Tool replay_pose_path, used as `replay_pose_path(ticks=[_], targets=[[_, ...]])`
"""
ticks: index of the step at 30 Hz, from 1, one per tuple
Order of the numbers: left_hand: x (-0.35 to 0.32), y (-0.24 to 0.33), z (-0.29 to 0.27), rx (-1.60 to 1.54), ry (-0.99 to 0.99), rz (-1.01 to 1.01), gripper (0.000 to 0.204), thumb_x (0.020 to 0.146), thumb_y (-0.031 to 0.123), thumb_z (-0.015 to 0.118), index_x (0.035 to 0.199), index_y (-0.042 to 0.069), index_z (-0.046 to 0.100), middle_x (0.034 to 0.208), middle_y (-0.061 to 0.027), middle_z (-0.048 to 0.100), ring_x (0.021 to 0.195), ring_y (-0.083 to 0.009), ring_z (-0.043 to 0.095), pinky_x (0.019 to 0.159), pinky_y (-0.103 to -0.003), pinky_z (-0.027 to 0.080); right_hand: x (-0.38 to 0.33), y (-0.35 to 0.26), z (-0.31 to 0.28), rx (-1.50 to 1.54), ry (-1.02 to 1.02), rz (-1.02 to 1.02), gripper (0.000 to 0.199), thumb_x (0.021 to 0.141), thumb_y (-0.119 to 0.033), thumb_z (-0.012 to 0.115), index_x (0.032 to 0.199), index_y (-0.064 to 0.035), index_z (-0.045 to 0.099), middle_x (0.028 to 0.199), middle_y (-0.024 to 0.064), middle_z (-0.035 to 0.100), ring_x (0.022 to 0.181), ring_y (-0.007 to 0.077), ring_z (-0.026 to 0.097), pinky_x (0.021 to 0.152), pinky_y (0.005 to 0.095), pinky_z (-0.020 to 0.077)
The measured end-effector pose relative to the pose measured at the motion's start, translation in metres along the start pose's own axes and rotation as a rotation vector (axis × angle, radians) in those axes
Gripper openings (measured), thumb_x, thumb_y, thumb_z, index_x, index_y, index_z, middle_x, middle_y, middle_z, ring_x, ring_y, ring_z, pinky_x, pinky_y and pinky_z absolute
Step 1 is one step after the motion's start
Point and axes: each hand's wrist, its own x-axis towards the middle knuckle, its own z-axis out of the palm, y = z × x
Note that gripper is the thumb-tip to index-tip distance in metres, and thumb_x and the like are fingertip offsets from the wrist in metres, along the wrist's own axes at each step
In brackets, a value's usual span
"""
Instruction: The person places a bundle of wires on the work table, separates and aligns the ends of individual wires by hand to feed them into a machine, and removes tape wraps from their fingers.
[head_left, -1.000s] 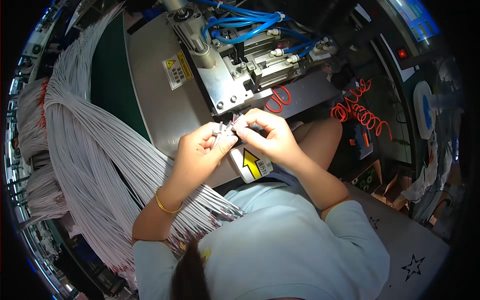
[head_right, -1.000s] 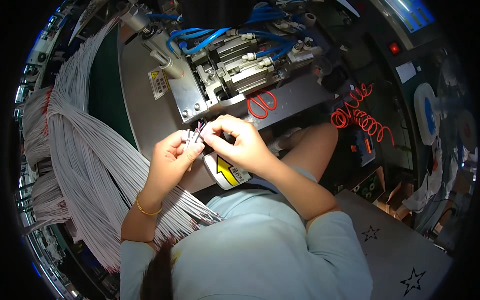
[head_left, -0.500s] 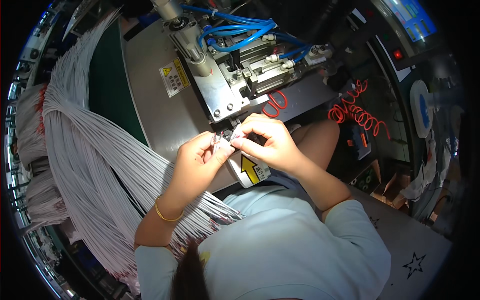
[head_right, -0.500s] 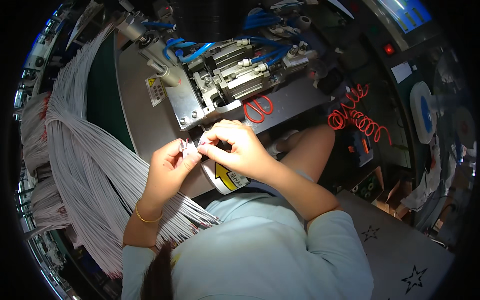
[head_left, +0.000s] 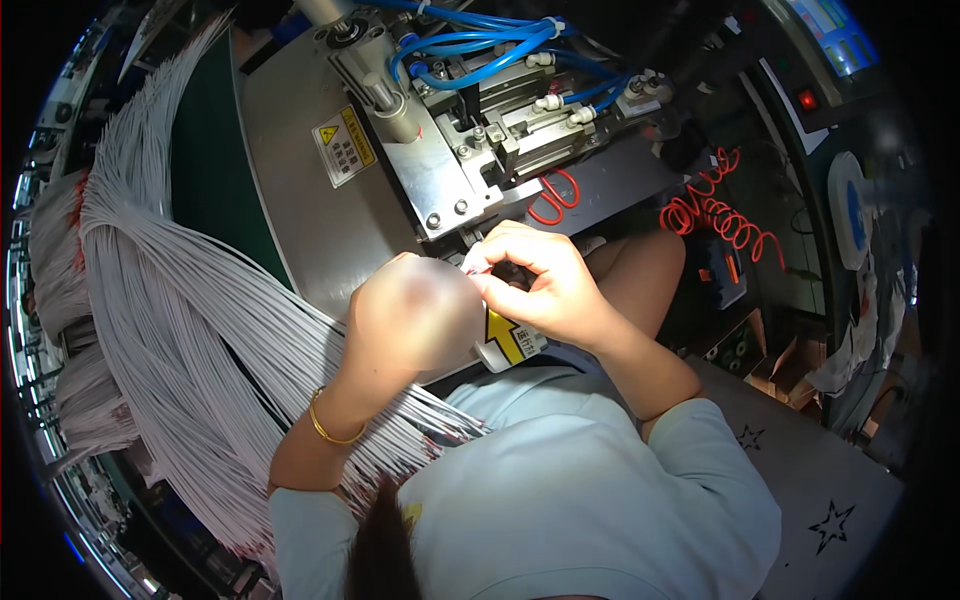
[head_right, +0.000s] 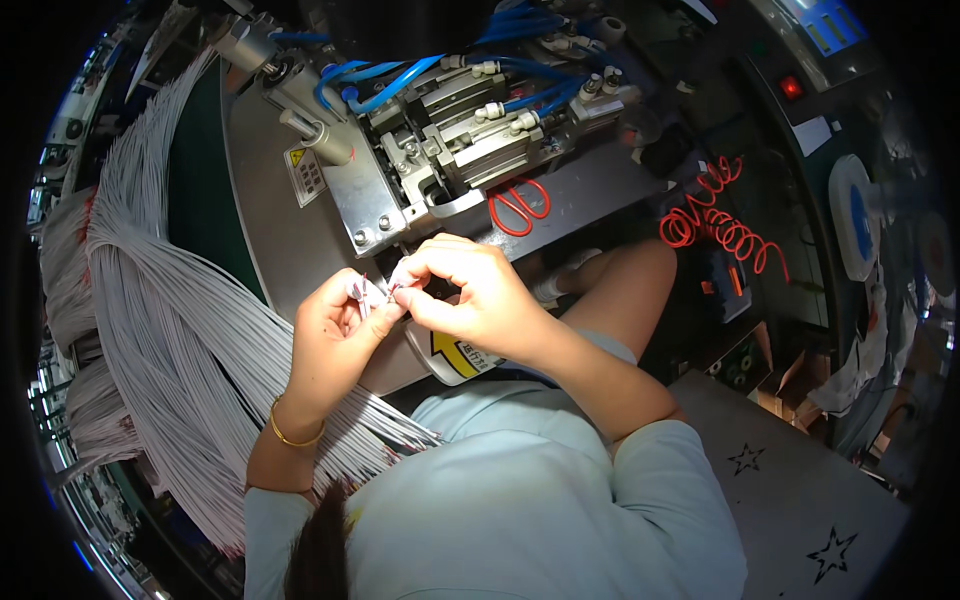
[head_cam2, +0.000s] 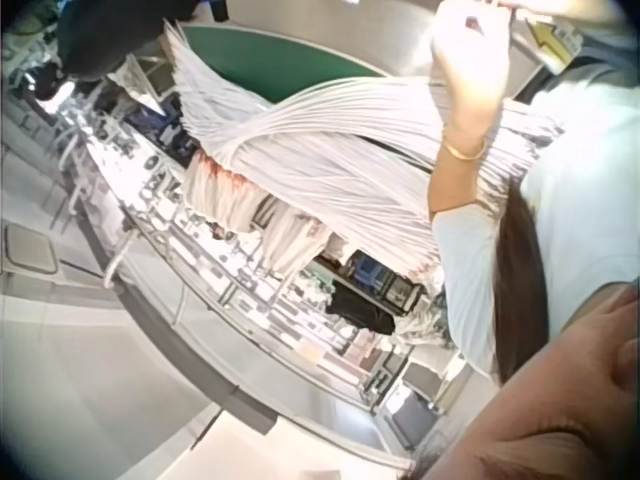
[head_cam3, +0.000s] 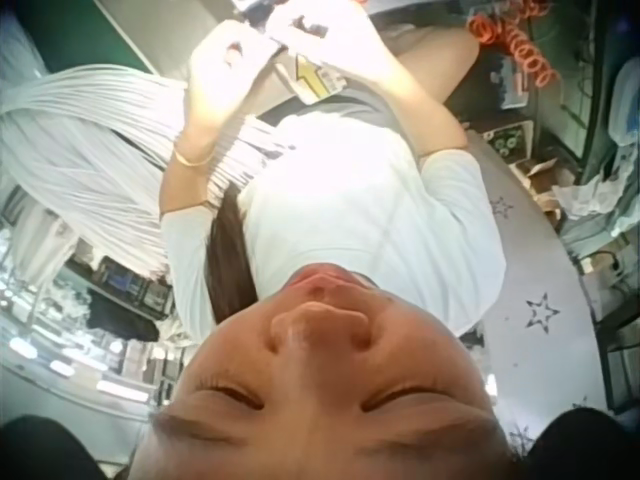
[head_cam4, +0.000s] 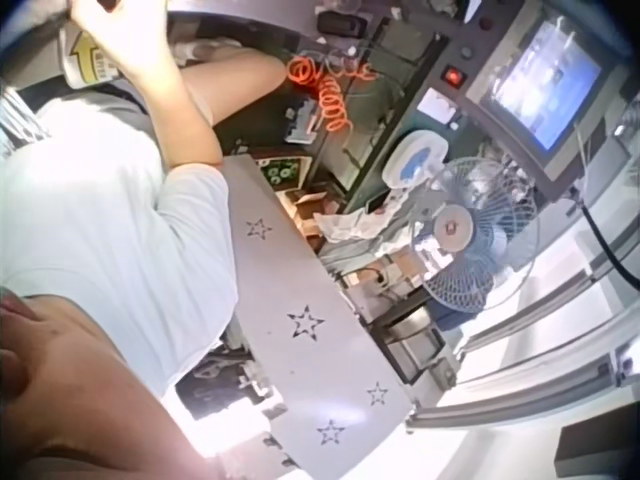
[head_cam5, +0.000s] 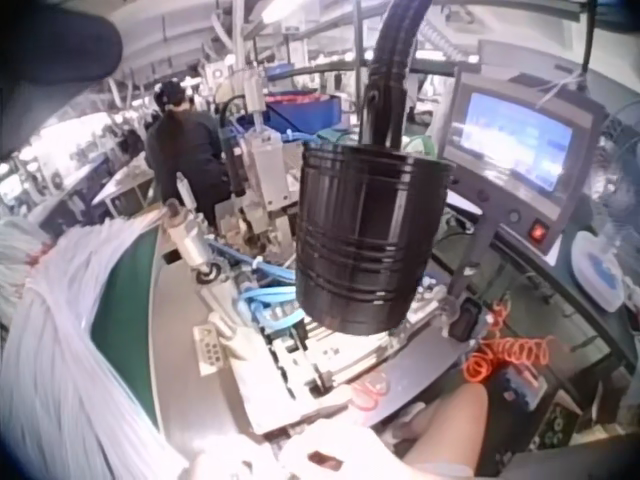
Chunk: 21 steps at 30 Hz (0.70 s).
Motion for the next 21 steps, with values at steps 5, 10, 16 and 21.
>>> replay_pose_path(ticks=[5, 10, 16, 21], targets=[[0.004, 0.004, -0.001, -0.31, -0.119, -0.072, 0.009, 0.09, 0.007, 0.066, 0.09, 0.003, 0.059, 0.082, 0.0063, 0.055, 0.07, 0.0017, 0.045, 0.061, -0.015, 0.039, -0.002, 0.002, 0.001, 0.257, -0.013, 0.18, 0.009, 0.083, -0.005, 0.067, 0.09, 0.0, 0.067, 0.083, 0.0051, 0.064, 0.079, 0.0104, 0.06, 0.071, 0.0246, 0.0476], [0.005, 0.006, -0.001, -0.367, -0.167, -0.095, 0.007, 0.092, 0.008, 0.064, 0.091, 0.002, 0.06, 0.081, 0.0058, 0.057, 0.071, 0.0014, 0.047, 0.062, -0.015, 0.04, -0.003, 0.0, 0.0, 0.302, -0.031, 0.242, 0.006, 0.082, -0.003, 0.068, 0.088, -0.0007, 0.066, 0.082, 0.0061, 0.063, 0.077, 0.0121, 0.059, 0.073, 0.0256, 0.0454], [0.003, 0.007, -0.002, 0.179, -0.133, 0.055, 0.006, 0.093, 0.008, 0.062, 0.09, 0.002, 0.06, 0.078, 0.0053, 0.057, 0.067, 0.0009, 0.045, 0.059, -0.017, 0.038, 0.003, -0.013, -0.002, -0.497, -0.07, -0.168, 0.006, 0.079, -0.004, 0.068, 0.08, -0.0024, 0.063, 0.073, 0.008, 0.06, 0.069, 0.0188, 0.057, 0.071, 0.0311, 0.042], [0.002, 0.008, -0.002, -0.199, -0.069, -0.071, 0.007, 0.093, 0.009, 0.061, 0.089, 0.003, 0.06, 0.077, 0.0052, 0.057, 0.066, 0.0005, 0.043, 0.058, -0.018, 0.036, -0.002, 0.004, -0.002, -0.438, -0.002, -0.138, 0.008, 0.08, -0.01, 0.064, 0.077, -0.0035, 0.06, 0.069, 0.007, 0.057, 0.068, 0.025, 0.055, 0.069, 0.0347, 0.0393]])
